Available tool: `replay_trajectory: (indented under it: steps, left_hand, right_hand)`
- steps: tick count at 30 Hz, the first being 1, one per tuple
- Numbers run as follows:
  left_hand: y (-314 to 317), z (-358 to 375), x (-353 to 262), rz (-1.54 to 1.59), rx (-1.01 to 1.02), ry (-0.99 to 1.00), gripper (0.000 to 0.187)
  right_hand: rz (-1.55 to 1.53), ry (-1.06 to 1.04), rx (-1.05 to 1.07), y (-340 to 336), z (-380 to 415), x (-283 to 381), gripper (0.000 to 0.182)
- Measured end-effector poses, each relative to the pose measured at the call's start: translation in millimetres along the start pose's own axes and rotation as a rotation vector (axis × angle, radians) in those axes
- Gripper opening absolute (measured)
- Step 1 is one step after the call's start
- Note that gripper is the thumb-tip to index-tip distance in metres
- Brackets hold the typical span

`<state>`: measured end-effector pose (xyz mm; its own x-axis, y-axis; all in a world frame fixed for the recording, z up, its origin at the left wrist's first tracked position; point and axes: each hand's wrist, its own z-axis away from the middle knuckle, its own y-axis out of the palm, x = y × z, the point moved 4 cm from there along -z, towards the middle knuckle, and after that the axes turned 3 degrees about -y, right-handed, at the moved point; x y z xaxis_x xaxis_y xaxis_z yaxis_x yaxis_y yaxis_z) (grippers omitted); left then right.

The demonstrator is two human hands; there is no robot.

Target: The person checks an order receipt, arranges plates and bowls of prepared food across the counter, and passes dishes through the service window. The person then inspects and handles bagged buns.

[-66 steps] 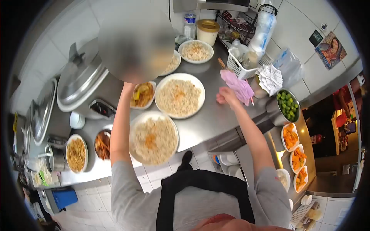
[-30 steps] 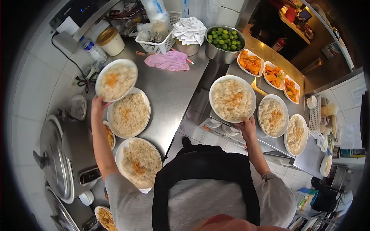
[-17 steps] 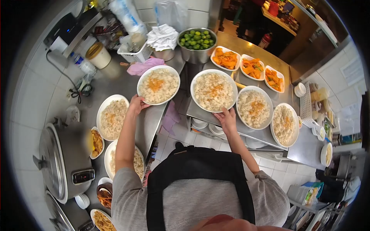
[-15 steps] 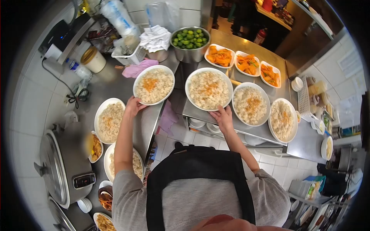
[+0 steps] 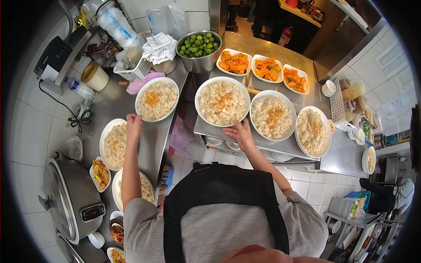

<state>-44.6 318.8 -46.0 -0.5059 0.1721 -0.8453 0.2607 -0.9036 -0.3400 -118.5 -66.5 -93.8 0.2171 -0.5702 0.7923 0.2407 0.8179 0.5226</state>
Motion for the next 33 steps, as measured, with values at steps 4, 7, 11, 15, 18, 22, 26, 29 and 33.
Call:
replay_trajectory:
  steps: [4,7,11,15,18,22,26,29,33]
  left_hand:
    - [34.3,42.2,-67.6,-0.017,0.043,0.550,0.010]
    - [66.8,30.0,-88.3,0.037,0.330,0.551,0.012]
    - [124.4,7.6,-72.5,0.149,0.471,0.297,0.016]
    - [247.5,4.4,-74.3,0.374,0.808,0.005,0.039]
    - [328.0,-5.3,-84.9,0.361,0.746,0.009,0.062]
    - [374.2,-17.6,-89.1,0.427,0.619,-0.012,0.039]
    - [372.4,-5.8,-93.6,0.483,0.598,-0.003,0.032]
    - [376.5,-9.8,-90.4,0.508,0.568,-0.032,0.034]
    - [376.1,-12.0,-92.4,0.457,0.417,0.024,0.038]
  right_hand:
    - [-0.037,-0.063,-0.071,5.1,-13.9,-7.8,0.045]
    - [-0.048,-0.006,-0.077,15.0,3.6,0.8,0.047]
    - [-0.230,0.057,-0.038,20.9,48.0,45.4,0.049]
    - [-0.016,-0.025,0.036,-16.3,41.2,138.9,0.047]
    - [0.123,-0.123,0.059,-49.5,1.2,213.4,0.043]
    - [0.290,-0.226,0.089,-90.2,-99.4,278.7,0.037]
    - [0.316,-0.163,0.058,-111.4,-219.0,302.0,0.034]
    - [0.329,-0.031,0.090,-112.5,-290.4,291.7,0.034]
    - [0.439,0.089,0.123,-101.6,-348.8,270.5,0.034]
